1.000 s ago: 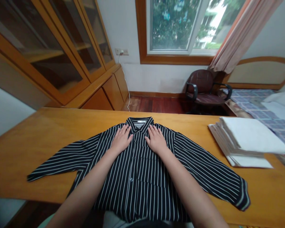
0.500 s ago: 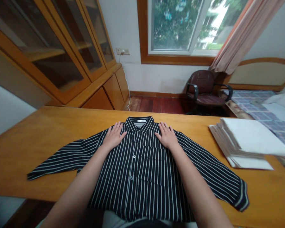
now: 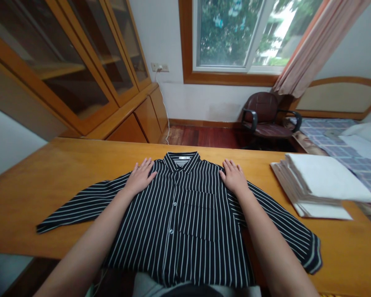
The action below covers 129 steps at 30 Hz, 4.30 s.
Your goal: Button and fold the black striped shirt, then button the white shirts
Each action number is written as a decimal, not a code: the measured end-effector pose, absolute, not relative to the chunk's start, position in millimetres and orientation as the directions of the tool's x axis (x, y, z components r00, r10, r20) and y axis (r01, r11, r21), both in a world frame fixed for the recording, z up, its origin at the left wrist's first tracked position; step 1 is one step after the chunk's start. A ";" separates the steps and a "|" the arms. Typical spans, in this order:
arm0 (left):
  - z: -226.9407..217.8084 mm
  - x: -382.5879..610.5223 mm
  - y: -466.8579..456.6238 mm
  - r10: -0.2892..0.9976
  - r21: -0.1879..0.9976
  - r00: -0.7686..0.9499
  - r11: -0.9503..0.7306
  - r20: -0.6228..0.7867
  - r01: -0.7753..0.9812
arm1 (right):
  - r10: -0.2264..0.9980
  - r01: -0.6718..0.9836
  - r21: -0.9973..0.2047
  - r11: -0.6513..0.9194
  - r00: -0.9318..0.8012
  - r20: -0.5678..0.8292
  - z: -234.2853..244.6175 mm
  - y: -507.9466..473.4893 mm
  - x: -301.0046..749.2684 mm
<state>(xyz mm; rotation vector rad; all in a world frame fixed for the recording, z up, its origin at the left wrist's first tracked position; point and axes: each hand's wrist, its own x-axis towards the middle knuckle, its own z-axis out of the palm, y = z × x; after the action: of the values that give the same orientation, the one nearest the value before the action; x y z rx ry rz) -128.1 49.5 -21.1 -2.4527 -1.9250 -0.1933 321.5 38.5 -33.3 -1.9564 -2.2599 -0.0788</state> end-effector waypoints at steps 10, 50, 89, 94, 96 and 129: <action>-6.4 -41.3 -6.9 0.838 0.180 0.496 -0.537 0.228 0.824 | 0.901 0.896 -0.147 0.419 -0.389 0.194 -15.6 -4.7 219.0; -21.4 -49.7 62.5 0.945 0.139 0.298 -0.316 0.137 0.938 | 0.925 0.910 -0.179 0.374 -0.354 0.136 -30.4 49.0 197.9; -25.7 -67.9 18.9 0.948 0.131 0.295 -0.309 0.118 0.942 | 0.939 0.931 -0.131 0.341 -0.330 0.103 -33.4 24.9 274.5; -24.6 -66.5 34.7 0.962 0.095 0.262 -0.268 0.072 0.959 | 0.936 0.928 -0.130 0.348 -0.337 0.101 -35.5 32.4 276.2; -22.8 -65.1 40.8 0.965 0.088 0.255 -0.260 0.059 0.962 | 0.936 0.928 -0.133 0.349 -0.337 0.101 -34.9 37.2 276.1; -28.8 -83.4 71.0 0.962 0.076 0.265 -0.269 0.063 0.960 | 0.985 0.998 -0.049 -0.027 0.035 0.171 -26.0 -25.1 428.9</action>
<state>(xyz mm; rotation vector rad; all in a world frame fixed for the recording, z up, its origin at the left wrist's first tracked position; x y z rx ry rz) -83.4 71.0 -28.8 -2.5160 -1.9122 -0.1527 428.9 -25.1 -26.0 -2.1427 -2.0770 -0.1335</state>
